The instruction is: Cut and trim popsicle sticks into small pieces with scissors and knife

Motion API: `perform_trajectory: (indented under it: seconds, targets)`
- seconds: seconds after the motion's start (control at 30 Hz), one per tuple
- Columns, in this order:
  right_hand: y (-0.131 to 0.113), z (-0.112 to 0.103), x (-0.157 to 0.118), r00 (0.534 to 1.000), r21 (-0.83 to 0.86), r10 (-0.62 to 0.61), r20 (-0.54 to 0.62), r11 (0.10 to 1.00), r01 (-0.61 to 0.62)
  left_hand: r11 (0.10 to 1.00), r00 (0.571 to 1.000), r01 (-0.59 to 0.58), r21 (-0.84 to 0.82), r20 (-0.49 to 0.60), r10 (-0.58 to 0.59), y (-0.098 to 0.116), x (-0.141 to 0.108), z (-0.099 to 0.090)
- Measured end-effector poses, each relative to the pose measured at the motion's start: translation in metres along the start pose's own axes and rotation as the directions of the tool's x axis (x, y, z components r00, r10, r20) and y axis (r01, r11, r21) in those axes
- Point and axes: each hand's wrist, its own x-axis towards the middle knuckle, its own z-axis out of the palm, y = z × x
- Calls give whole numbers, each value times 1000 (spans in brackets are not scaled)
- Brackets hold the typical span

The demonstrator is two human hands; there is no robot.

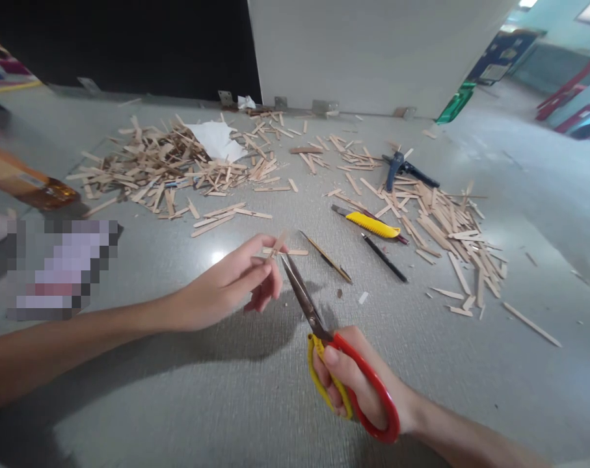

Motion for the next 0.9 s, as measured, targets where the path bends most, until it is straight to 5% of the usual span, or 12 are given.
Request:
perform_trajectory:
  seconds: [0.53,0.7,0.9]
  targets:
    - [2,1,2,997,-34,70,10,997,-70,978,993,-111,175,51,103,-1,-7,3]
    - [-2,7,1,994,-87,103,-26,991,-105,924,989,-149,351,48,141,-4,-9,4]
    - [-7,11,-4,980,-211,161,-120,960,-184,915,989,-145,377,32,144,-11,-11,8]
